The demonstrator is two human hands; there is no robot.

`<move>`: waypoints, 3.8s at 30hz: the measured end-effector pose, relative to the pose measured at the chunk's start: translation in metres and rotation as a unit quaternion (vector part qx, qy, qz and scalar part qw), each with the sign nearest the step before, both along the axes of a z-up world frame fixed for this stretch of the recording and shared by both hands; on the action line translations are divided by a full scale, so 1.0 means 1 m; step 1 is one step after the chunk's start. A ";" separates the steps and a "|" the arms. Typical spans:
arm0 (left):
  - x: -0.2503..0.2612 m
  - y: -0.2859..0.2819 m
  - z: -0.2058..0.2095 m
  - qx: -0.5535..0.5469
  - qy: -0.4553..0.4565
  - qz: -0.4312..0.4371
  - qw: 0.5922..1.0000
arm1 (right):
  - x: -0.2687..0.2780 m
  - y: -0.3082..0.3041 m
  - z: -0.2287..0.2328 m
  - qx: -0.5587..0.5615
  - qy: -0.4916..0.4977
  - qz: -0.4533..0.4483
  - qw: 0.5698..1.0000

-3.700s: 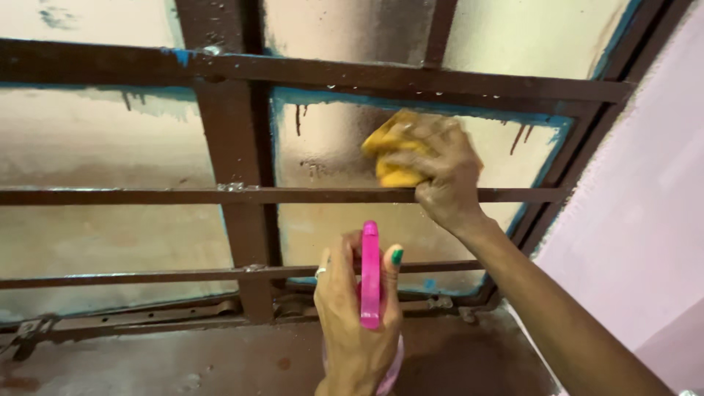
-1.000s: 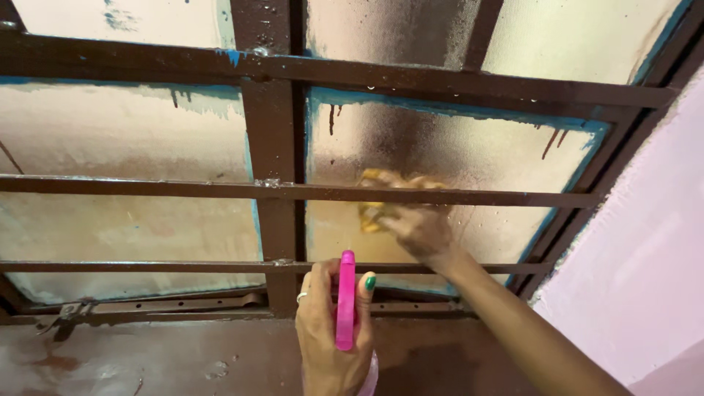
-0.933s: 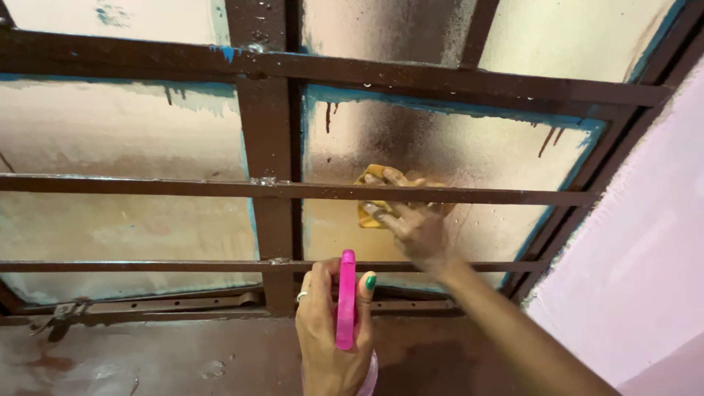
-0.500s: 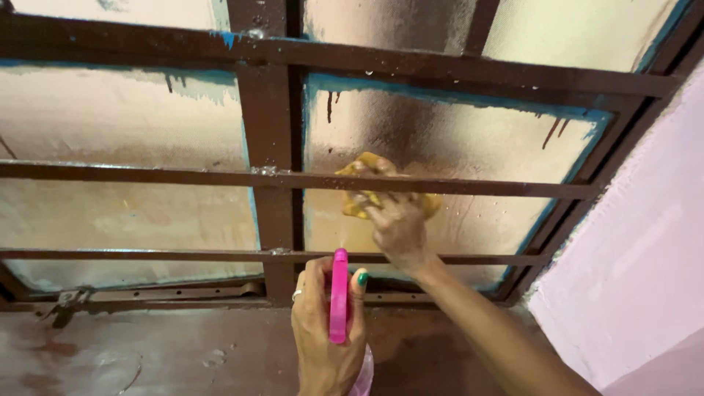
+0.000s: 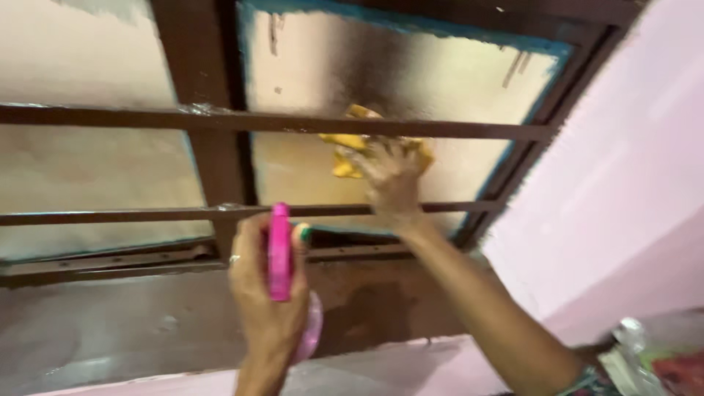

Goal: The person cleans the window by holding a spray bottle and wiping the window glass panes with a cloth.

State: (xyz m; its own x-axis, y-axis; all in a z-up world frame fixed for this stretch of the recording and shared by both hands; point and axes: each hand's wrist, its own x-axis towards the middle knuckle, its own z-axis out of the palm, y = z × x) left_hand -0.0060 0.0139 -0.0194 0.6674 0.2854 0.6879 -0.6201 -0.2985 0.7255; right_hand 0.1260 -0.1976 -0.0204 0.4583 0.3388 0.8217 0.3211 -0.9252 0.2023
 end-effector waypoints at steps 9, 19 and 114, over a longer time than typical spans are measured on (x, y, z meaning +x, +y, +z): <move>-0.011 0.010 -0.008 -0.035 0.117 -0.042 0.992 | 0.041 0.024 -0.019 -0.163 0.030 0.171 0.971; -0.019 0.025 -0.022 -0.025 0.063 -0.099 0.993 | 0.041 0.041 -0.006 -0.228 0.023 0.164 0.960; -0.051 -0.080 -0.051 -0.037 0.054 -0.005 0.998 | 0.012 -0.101 -0.008 -0.184 -0.081 0.142 0.969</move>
